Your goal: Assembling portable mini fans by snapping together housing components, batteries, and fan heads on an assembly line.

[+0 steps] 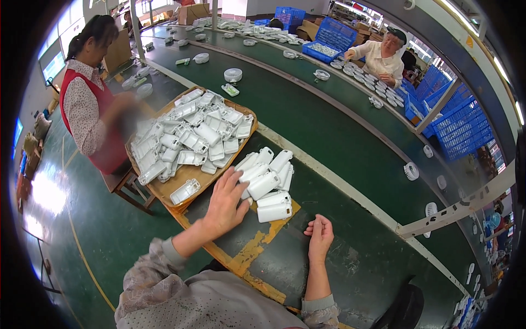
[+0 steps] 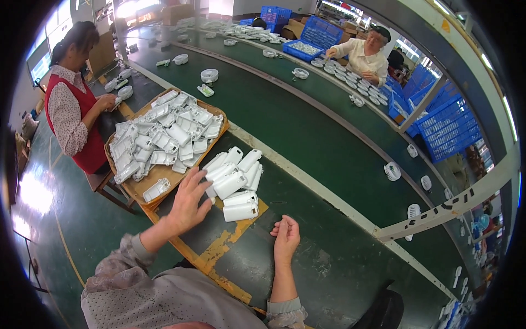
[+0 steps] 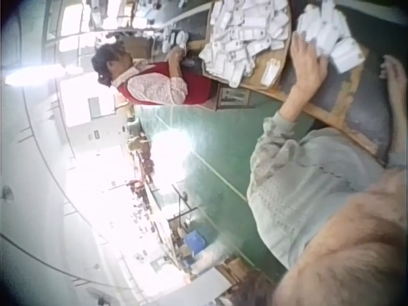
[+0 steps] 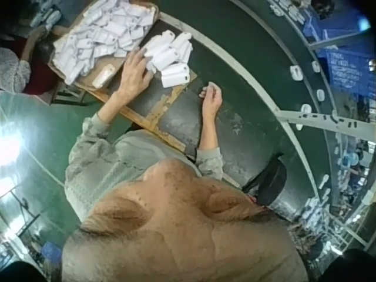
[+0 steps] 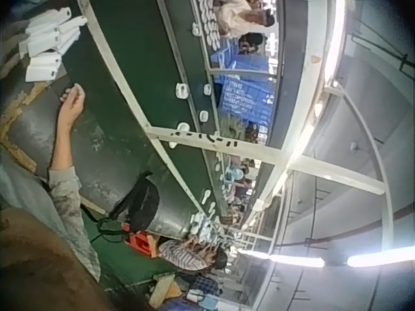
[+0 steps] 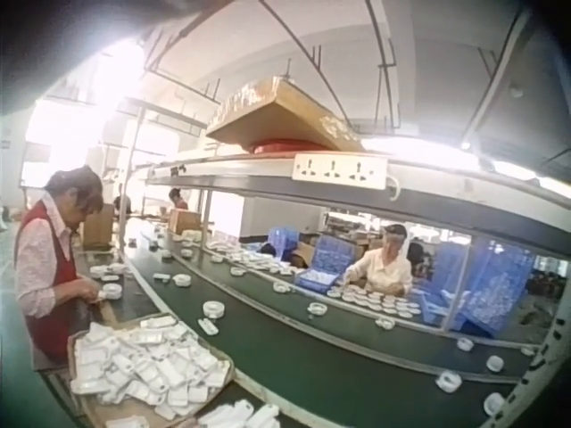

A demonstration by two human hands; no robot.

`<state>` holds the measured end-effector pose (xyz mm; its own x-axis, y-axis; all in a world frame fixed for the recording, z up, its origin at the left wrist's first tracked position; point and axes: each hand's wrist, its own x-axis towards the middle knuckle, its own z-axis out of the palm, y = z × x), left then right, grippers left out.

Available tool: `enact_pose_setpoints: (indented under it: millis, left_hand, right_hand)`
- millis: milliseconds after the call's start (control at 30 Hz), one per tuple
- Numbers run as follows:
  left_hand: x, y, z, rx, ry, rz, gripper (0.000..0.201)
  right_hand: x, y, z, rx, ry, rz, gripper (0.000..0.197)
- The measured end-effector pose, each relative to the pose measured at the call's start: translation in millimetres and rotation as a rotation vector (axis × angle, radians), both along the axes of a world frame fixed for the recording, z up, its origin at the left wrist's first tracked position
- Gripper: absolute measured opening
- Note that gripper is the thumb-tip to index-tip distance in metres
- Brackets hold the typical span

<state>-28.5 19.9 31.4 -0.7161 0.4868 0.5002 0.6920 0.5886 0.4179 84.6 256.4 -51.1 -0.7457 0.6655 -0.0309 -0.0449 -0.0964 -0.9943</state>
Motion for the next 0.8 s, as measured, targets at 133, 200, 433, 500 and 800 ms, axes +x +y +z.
enact_pose_setpoints:
  millis: [133,200,433,500,800]
  left_hand:
    - [-99,25,20,0.002,0.131,-0.050,0.040]
    - [-176,38,6,-0.016,0.104,0.021,0.044]
    - [-352,78,-18,-0.409,-0.169,0.493,0.055]
    - [-397,90,-42,-0.580,-0.027,0.496,0.051]
    - [-537,40,-136,-0.573,-0.182,0.569,0.033]
  right_hand:
    - [0,-1,3,-0.002,-0.012,0.001,0.021]
    - [-3,-4,3,-0.007,-0.020,0.015,0.020]
    - [-2,-4,4,-0.055,-0.075,0.033,0.018]
    - [2,-1,6,-0.043,-0.080,0.011,0.018]
    - [3,-3,3,0.004,-0.108,0.101,0.019]
